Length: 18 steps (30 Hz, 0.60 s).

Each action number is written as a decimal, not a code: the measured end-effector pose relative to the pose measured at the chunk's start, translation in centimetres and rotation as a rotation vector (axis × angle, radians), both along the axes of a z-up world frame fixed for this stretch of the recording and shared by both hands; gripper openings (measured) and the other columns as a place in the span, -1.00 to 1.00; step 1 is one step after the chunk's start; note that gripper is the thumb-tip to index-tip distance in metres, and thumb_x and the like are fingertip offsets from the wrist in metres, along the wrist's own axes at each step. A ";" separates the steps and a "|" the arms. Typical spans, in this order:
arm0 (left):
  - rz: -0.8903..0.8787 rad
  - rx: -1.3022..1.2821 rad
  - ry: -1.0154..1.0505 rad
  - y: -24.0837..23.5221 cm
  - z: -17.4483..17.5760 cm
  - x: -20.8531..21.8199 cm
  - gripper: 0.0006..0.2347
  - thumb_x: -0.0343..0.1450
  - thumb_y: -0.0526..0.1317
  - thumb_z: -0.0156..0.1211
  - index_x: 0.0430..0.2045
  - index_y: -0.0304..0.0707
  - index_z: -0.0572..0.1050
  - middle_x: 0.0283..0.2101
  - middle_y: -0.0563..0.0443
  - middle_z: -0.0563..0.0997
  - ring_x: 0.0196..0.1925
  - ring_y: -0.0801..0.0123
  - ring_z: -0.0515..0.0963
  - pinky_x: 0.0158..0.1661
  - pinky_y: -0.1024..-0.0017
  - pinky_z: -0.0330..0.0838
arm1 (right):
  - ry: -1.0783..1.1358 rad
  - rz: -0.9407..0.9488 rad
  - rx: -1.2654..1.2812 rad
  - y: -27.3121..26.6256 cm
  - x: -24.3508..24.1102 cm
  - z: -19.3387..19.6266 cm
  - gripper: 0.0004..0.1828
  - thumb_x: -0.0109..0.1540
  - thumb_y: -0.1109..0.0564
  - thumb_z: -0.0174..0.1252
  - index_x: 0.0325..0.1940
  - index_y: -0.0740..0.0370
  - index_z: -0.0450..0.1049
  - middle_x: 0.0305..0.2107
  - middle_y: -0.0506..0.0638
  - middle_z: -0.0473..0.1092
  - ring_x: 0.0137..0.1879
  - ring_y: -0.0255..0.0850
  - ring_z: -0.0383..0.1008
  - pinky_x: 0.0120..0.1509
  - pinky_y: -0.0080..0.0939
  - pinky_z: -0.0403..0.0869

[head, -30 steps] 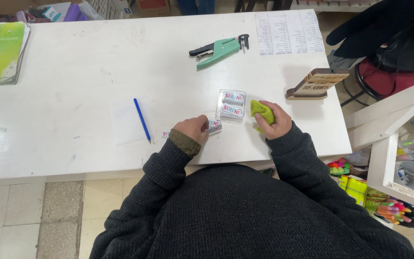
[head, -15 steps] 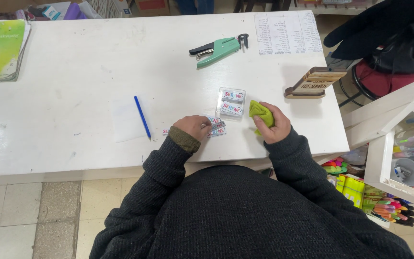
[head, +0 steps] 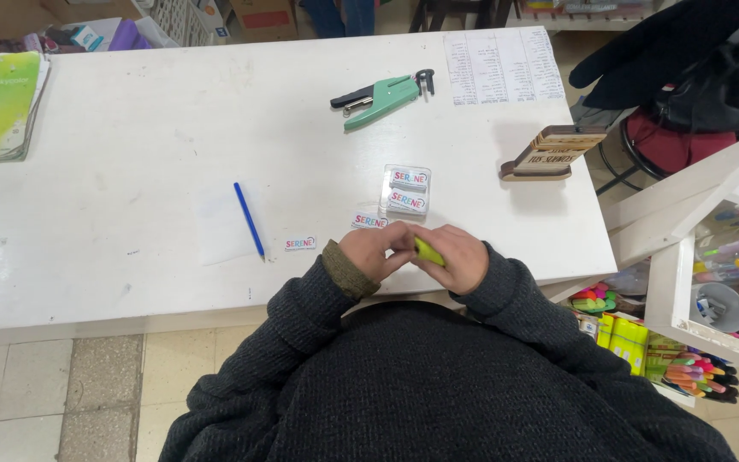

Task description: Scraping labels off small containers using a scraper and a cloth.

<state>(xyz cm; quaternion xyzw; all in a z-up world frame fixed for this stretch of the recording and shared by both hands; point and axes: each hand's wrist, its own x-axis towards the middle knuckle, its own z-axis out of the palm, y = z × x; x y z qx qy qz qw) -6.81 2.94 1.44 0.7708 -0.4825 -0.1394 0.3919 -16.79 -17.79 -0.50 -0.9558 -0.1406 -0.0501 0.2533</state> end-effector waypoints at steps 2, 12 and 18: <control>-0.006 0.033 -0.011 -0.2 0.1 0.1 -0.85 0.44 -0.19 0.17 -0.22 -0.24 0.46 -0.35 -0.04 0.68 -0.33 0.13 0.69 -0.28 0.26 0.56 | -0.029 -0.018 0.007 0.0 -0.1 1.0 -0.34 0.21 0.07 0.27 0.36 0.30 0.30 -0.18 0.13 0.54 -0.13 -0.02 0.54 0.02 -0.05 0.52; 0.036 -0.037 -0.084 -1.2 -0.4 0.3 -0.92 0.46 -0.27 0.15 -0.28 -0.28 0.44 -0.30 -0.11 0.63 -0.29 0.12 0.66 -0.26 0.27 0.56 | -0.082 -0.055 0.027 0.2 0.4 1.9 -0.39 0.21 0.10 0.27 0.33 0.28 0.32 -0.20 0.15 0.53 -0.14 0.03 0.55 0.00 -0.04 0.52; 0.280 -0.095 -0.032 -0.9 0.0 4.2 -0.91 0.45 -0.28 0.16 -0.26 -0.29 0.49 -0.27 -0.06 0.65 -0.27 0.21 0.67 -0.19 0.35 0.58 | -0.177 -0.268 0.031 -4.1 1.4 -0.8 -0.49 0.32 0.10 0.21 0.34 0.23 0.35 -0.14 0.18 0.55 -0.17 -0.04 0.61 -0.03 -0.09 0.58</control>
